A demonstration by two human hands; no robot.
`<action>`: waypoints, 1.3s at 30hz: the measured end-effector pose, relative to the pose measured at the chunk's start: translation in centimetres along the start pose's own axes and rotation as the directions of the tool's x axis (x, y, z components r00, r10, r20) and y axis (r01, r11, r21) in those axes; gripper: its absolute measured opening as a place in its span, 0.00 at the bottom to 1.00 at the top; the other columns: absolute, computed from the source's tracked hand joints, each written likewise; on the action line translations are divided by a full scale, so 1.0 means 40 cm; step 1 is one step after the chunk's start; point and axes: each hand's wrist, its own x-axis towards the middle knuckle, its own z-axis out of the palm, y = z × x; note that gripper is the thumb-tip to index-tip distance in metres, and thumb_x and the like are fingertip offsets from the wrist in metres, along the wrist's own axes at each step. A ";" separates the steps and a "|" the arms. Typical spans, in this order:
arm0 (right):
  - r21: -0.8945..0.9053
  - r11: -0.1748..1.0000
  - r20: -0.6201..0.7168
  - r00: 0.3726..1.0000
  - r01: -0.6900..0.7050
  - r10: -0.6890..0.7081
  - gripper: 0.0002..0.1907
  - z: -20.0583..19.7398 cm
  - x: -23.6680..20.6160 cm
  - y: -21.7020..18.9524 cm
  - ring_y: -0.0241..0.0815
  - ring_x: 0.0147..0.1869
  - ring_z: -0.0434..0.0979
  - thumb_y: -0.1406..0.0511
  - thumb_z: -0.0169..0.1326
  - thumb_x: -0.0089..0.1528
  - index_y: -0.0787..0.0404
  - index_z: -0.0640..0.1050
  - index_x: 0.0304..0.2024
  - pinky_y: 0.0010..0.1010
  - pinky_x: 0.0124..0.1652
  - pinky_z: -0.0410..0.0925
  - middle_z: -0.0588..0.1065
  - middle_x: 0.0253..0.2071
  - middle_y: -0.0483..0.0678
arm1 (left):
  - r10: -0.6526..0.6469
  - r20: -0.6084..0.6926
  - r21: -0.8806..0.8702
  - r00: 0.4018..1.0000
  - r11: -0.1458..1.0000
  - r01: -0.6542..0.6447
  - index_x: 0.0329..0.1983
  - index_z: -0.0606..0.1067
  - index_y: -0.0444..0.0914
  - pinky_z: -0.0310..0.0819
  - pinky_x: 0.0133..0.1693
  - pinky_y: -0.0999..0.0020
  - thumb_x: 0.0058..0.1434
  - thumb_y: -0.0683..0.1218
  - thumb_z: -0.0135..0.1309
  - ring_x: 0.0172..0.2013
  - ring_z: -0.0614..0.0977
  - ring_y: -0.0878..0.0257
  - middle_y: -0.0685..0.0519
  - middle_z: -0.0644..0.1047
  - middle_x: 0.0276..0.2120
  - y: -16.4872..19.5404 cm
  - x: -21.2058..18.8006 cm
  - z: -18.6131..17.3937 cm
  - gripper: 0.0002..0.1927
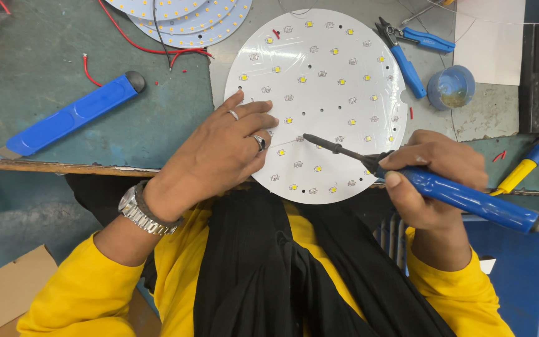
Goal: The person solders wires onto round LED light panel boards at a workbench. They hold a soldering iron, apply solder to connection points on the boards, use pliers to trim or position wires, and set finished boards aside while taking new boards from a stack.
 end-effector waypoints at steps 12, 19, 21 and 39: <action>-0.035 0.998 0.127 0.990 0.060 -0.055 0.06 0.008 0.028 -0.022 0.38 0.22 0.70 0.66 0.58 0.58 0.65 0.78 0.32 0.26 0.26 0.60 0.76 0.27 0.48 | -0.006 -0.020 0.044 1.000 0.999 0.007 0.36 0.78 0.34 0.60 0.68 0.47 0.59 0.42 0.56 0.63 0.73 0.53 0.49 0.77 0.53 0.017 0.001 0.002 0.05; -0.066 0.995 0.203 0.978 0.069 -0.054 0.06 0.004 0.051 -0.044 0.39 0.23 0.70 0.67 0.57 0.56 0.65 0.78 0.31 0.27 0.26 0.60 0.74 0.26 0.48 | 0.008 -0.012 0.122 1.000 0.993 -0.007 0.39 0.78 0.35 0.60 0.67 0.46 0.57 0.39 0.53 0.63 0.73 0.51 0.48 0.77 0.53 0.034 0.007 0.000 0.08; -0.059 0.997 0.195 0.980 0.059 -0.046 0.06 0.005 0.047 -0.041 0.39 0.23 0.71 0.66 0.58 0.57 0.65 0.78 0.31 0.27 0.26 0.60 0.74 0.26 0.48 | 0.007 0.006 0.133 1.000 0.991 -0.007 0.40 0.78 0.35 0.60 0.66 0.46 0.58 0.40 0.53 0.63 0.73 0.51 0.48 0.77 0.53 0.036 0.009 -0.002 0.09; 0.020 1.000 0.030 0.999 0.011 -0.012 0.09 -0.005 0.004 0.008 0.36 0.22 0.68 0.65 0.57 0.58 0.67 0.78 0.32 0.24 0.25 0.58 0.76 0.27 0.49 | 0.016 0.026 0.151 1.000 0.988 -0.019 0.41 0.78 0.34 0.60 0.66 0.46 0.57 0.40 0.53 0.64 0.72 0.51 0.48 0.76 0.53 0.038 0.010 -0.005 0.10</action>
